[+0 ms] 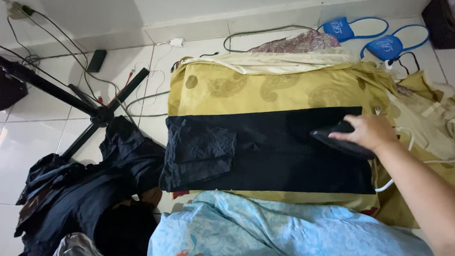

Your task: The recorder irons a black t-shirt on a makeshift surface on the floor.

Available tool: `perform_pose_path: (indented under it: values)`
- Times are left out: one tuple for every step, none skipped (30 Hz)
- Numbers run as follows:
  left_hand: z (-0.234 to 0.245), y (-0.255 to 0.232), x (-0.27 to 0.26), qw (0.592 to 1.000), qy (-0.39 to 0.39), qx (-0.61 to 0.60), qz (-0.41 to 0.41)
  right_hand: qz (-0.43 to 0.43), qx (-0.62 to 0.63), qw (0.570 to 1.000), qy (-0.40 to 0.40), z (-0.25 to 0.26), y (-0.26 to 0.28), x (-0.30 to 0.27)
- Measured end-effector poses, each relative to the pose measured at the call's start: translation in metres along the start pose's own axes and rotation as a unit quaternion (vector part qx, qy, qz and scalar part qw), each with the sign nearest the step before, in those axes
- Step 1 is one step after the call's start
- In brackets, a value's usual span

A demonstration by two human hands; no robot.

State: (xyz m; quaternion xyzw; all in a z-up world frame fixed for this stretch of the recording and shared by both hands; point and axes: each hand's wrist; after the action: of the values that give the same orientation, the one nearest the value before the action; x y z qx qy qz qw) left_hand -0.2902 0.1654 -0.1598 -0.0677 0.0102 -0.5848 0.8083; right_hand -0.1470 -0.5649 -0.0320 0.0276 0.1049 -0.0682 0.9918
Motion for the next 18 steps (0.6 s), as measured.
perform_pose_path:
  values:
    - [0.002,0.0,0.001,1.0,0.008,0.002,-0.004,-0.028,-0.011,0.999,-0.034,-0.004,-0.007,0.005]
    - [0.005,0.0,0.0,1.0,0.015,0.005,-0.007,-0.056,-0.022,0.996,-0.067,-0.008,-0.013,0.008]
    - [0.012,0.0,0.004,1.0,0.015,0.005,-0.007,-0.056,-0.023,0.996,-0.068,-0.006,-0.017,0.009]
    - [0.02,0.0,0.008,1.0,0.01,0.01,-0.018,-0.081,-0.017,0.993,-0.083,-0.003,-0.02,0.01]
    - [0.027,-0.001,0.013,1.0,0.004,0.014,-0.028,-0.104,-0.013,0.99,-0.098,0.002,-0.025,0.012]
    - [0.031,-0.003,0.015,1.0,0.002,0.014,-0.027,-0.103,-0.015,0.99,-0.099,-0.009,-0.04,0.017]
    - [0.035,-0.002,0.019,0.999,-0.012,0.022,-0.033,-0.102,-0.051,0.988,-0.109,-0.016,-0.054,0.026]
    - [0.038,-0.001,0.023,0.998,-0.025,0.031,-0.04,-0.102,-0.087,0.984,-0.118,-0.024,-0.067,0.036]
    - [0.04,-0.006,0.022,0.999,-0.028,0.03,-0.036,-0.098,-0.089,0.984,-0.119,-0.005,-0.064,0.038]
    - [0.041,-0.01,0.021,0.999,-0.019,0.029,-0.034,-0.101,-0.098,0.987,-0.072,0.012,-0.061,0.041]
    - [0.042,-0.01,0.02,0.999,-0.009,0.029,-0.035,-0.108,-0.106,0.988,-0.027,0.029,-0.057,0.044]
    - [0.048,-0.01,0.024,0.999,-0.011,0.03,-0.034,-0.107,-0.107,0.988,-0.028,0.055,-0.042,0.034]
    - [0.056,-0.013,0.025,0.999,-0.006,0.017,-0.034,-0.092,-0.087,0.988,-0.093,0.079,-0.026,0.023]
    - [0.063,-0.015,0.027,0.999,-0.001,0.004,-0.035,-0.077,-0.067,0.982,-0.156,0.103,-0.011,0.012]
    - [0.072,-0.013,0.032,0.999,-0.002,0.004,-0.032,-0.074,-0.067,0.983,-0.157,0.113,0.006,0.008]
    - [0.081,-0.01,0.037,0.999,-0.008,0.006,-0.047,-0.054,-0.047,0.986,-0.148,0.122,0.023,0.004]
    - [0.089,-0.01,0.041,0.998,-0.016,0.007,-0.059,-0.032,-0.029,0.989,-0.138,0.132,0.041,0.001]
    - [0.089,-0.013,0.04,0.998,-0.017,0.005,-0.053,-0.026,-0.031,0.99,-0.137,0.134,0.062,-0.004]
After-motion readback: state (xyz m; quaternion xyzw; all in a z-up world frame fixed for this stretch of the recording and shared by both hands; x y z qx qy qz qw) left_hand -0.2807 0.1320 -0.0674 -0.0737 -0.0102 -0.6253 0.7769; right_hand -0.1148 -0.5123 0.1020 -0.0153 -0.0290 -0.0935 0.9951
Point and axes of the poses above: each hand's wrist, its own x-axis towards the middle knuckle, its own z-axis out of the back of the hand, y = z × x, and after that the axes turned 8 degrees about y, right-handed
